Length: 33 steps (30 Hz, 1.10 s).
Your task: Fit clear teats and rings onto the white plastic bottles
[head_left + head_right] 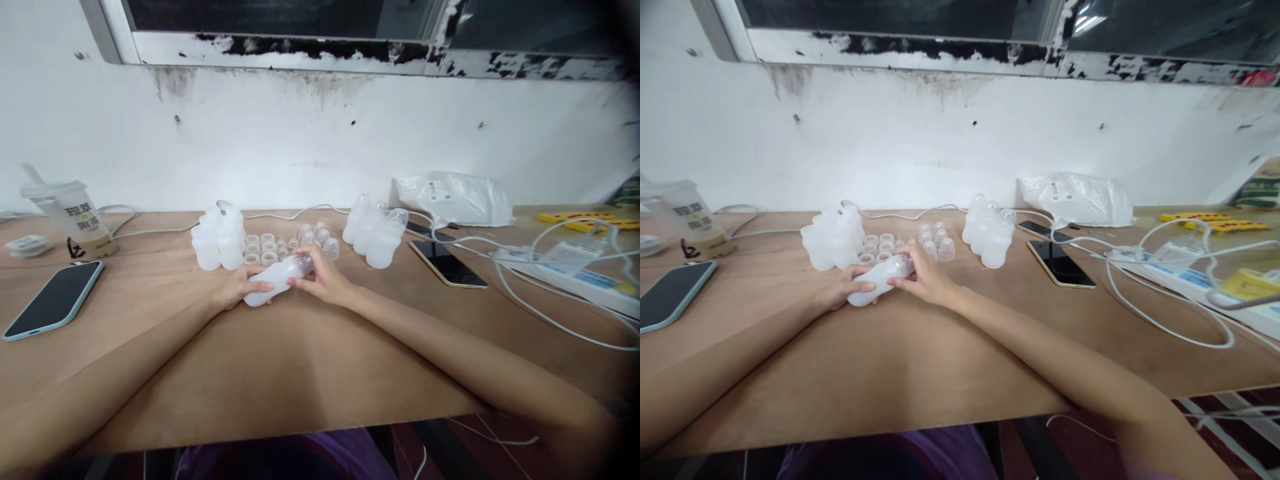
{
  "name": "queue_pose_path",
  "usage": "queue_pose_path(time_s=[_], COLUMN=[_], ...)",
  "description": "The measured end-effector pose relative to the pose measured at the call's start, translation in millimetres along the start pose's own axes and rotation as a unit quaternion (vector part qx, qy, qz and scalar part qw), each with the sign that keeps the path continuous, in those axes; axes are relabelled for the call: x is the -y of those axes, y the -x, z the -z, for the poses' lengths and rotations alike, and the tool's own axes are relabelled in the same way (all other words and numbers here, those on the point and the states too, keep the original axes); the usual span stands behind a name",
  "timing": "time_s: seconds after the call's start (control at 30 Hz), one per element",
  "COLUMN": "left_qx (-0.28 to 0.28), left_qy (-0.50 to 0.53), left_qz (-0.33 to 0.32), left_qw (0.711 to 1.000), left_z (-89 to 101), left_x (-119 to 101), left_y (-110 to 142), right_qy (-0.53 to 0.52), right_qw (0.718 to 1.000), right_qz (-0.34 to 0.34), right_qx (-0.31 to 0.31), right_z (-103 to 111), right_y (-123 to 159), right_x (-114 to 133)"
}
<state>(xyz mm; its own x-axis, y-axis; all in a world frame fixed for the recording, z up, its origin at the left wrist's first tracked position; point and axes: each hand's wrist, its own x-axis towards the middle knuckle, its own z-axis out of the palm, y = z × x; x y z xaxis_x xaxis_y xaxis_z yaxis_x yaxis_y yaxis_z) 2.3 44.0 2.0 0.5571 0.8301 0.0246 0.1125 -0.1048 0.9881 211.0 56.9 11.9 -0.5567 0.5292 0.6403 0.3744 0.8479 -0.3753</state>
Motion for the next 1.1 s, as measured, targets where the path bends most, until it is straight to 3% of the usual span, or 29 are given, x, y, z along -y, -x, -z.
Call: queue_pose_path(time_s=[0.13, 0.27, 0.33, 0.4, 0.5, 0.57, 0.67, 0.8, 1.1], left_qx=[0.066, -0.001, -0.025, -0.020, -0.001, 0.001, 0.000, 0.008, 0.010], left_qy=[0.054, -0.049, -0.077, -0.087, -0.125, -0.145, -0.150, -0.147, -0.154], left_qz=[0.009, -0.040, -0.063, -0.057, -0.036, -0.037, -0.034, -0.038, -0.040], left_qw=[0.996, 0.998, 0.995, 0.994, 0.992, 0.989, 0.988, 0.988, 0.987], left_z=[2.5, -2.0, -4.3, -5.6, -6.6, -7.3, -8.2, -7.5, -7.1], left_x=[2, 0, 1, 3, 4, 4, 2, 2, 4], left_y=[-1, -4, -5, -7, -8, -8, -7, -7, -8], right_qy=[0.031, 0.111, 0.181, 0.273, 0.424, 0.473, 0.490, 0.494, 0.458], right_qw=[0.999, 0.989, 0.978, 0.948, 0.868, 0.818, 0.787, 0.778, 0.797], right_qz=[0.040, 0.053, 0.010, -0.082, -0.218, -0.291, -0.333, -0.357, -0.356], right_qx=[0.011, 0.084, 0.108, 0.140, 0.139, 0.148, 0.169, 0.154, 0.164], right_z=[5, 35, 61, 92, 130, 145, 151, 149, 154], right_y=[-1, -8, -8, -4, 8, 16, 20, 17, 17], right_x=[3, 16, 27, 38, 42, 35, 16, -3, -19])
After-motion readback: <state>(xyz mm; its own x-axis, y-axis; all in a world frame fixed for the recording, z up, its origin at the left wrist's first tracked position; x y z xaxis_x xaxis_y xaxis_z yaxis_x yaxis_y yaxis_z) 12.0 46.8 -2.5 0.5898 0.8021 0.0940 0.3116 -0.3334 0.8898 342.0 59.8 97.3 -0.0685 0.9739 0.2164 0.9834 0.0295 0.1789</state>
